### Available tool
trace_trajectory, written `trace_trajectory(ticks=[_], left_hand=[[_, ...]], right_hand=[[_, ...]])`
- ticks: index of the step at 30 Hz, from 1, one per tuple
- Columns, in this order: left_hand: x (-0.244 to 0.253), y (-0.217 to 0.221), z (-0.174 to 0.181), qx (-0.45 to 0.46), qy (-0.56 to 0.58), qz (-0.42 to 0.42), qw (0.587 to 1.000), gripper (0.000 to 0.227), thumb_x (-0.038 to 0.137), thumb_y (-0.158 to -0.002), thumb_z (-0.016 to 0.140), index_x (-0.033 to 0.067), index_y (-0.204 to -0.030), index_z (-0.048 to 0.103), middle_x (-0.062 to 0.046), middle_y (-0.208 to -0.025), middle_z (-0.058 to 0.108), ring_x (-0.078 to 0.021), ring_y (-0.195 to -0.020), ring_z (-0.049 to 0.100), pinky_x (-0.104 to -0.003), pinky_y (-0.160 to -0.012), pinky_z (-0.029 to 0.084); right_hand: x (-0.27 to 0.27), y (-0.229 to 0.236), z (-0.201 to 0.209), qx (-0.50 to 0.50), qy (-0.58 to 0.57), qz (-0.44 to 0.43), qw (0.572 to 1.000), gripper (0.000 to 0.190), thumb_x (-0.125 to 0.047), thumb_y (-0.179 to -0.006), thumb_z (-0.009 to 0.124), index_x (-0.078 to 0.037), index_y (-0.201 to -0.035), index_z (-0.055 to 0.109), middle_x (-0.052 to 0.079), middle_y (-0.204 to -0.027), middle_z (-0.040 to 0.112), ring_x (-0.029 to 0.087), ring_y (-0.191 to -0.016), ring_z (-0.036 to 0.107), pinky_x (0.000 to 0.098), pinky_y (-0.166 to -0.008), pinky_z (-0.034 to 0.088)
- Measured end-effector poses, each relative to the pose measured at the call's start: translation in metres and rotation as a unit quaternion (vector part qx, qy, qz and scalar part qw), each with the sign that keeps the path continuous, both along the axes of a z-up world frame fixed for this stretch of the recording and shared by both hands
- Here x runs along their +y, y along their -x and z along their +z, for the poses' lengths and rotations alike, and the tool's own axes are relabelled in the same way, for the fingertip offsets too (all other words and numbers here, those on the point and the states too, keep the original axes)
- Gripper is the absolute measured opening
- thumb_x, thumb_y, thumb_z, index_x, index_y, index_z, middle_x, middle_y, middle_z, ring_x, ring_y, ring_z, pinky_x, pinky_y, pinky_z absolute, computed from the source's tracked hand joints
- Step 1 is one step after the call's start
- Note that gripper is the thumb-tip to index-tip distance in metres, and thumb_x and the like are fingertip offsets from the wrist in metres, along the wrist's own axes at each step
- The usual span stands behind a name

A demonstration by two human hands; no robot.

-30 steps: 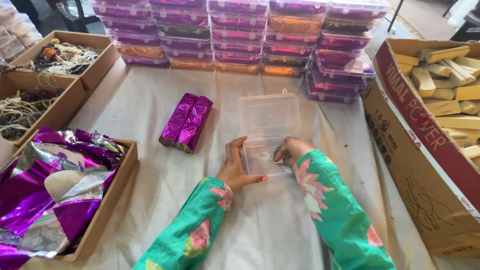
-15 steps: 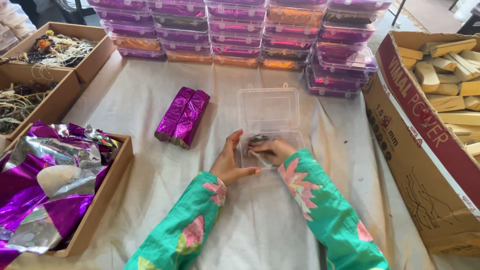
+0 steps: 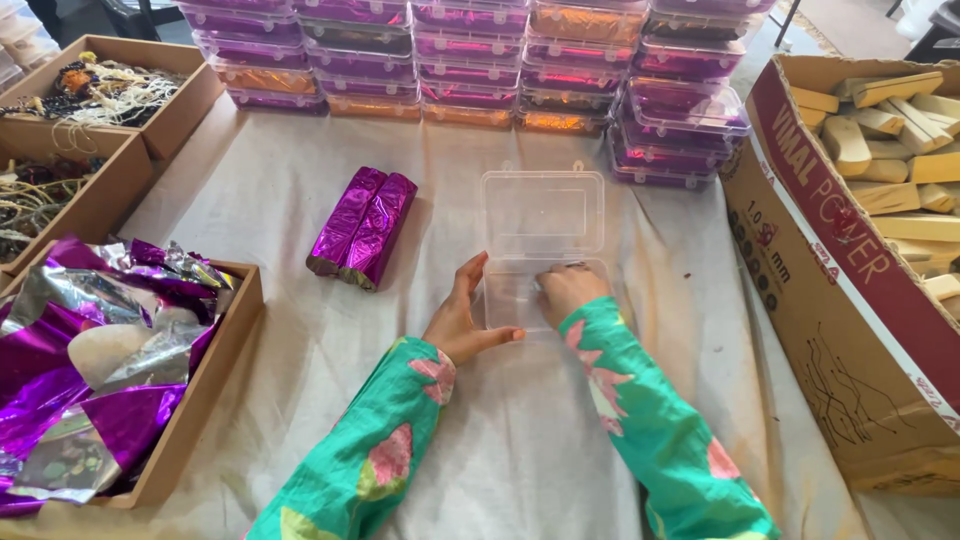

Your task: The person wraps a rectangular object in purple foil and places it on a table. They then wipe the inside of a clear plastic container with a white cloth, place the wrapped object inside, and close the lid. Finally, they wipe the exterior of the closed container with the cloth.

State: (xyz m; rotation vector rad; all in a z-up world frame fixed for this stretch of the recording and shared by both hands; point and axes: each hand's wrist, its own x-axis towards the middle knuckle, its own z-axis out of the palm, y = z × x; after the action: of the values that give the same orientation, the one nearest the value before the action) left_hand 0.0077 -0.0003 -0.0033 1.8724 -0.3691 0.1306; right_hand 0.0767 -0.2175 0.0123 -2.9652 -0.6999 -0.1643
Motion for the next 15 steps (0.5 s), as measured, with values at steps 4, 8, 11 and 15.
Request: trace_trajectory(ticks=[4, 8, 11, 15], left_hand=[[0.001, 0.0, -0.004, -0.006, 0.004, 0.001, 1.0, 0.128, 0.032, -0.065, 0.097, 0.0085, -0.161, 0.015, -0.022, -0.165, 0.032, -0.0341, -0.155, 0.03, -0.043, -0.124, 0.028], [0.001, -0.011, -0.02, -0.026, 0.016, 0.004, 1.0, 0.13, 0.03, -0.064, 0.098, 0.007, -0.161, 0.015, -0.024, -0.166, 0.031, -0.0358, -0.156, 0.03, -0.044, -0.125, 0.028], [-0.001, -0.014, -0.022, -0.04, 0.043, 0.011, 0.998, 0.136, 0.03, -0.062, 0.098, 0.0059, -0.16, 0.008, -0.025, -0.166, 0.027, -0.0376, -0.154, 0.029, -0.043, -0.124, 0.03], [0.0, -0.013, -0.017, -0.035, 0.042, 0.011, 0.998, 0.137, 0.028, -0.06, 0.098, 0.0056, -0.16, 0.007, -0.025, -0.165, 0.028, -0.038, -0.155, 0.029, -0.044, -0.123, 0.032]], right_hand=[[0.018, 0.014, 0.0, -0.038, -0.091, 0.057, 0.993, 0.032, -0.036, -0.097, 0.06, -0.016, -0.118, 0.073, 0.009, -0.11, 0.074, 0.035, -0.103, 0.067, 0.0476, -0.091, 0.052], [0.029, 0.019, -0.003, 0.023, -0.18, 0.1, 0.978, 0.042, -0.04, -0.102, 0.053, -0.018, -0.136, 0.065, 0.013, -0.117, 0.071, 0.034, -0.108, 0.064, 0.0448, -0.095, 0.051], [0.033, 0.023, -0.001, 0.091, -0.245, 0.121, 0.958, 0.057, -0.044, -0.1, 0.05, -0.017, -0.151, 0.05, 0.018, -0.126, 0.064, 0.036, -0.116, 0.06, 0.0444, -0.098, 0.049], [0.026, 0.013, -0.008, 0.182, -0.301, 0.126, 0.928, 0.067, -0.054, -0.1, 0.047, -0.015, -0.155, 0.043, 0.021, -0.138, 0.055, 0.037, -0.127, 0.055, 0.0441, -0.105, 0.044]])
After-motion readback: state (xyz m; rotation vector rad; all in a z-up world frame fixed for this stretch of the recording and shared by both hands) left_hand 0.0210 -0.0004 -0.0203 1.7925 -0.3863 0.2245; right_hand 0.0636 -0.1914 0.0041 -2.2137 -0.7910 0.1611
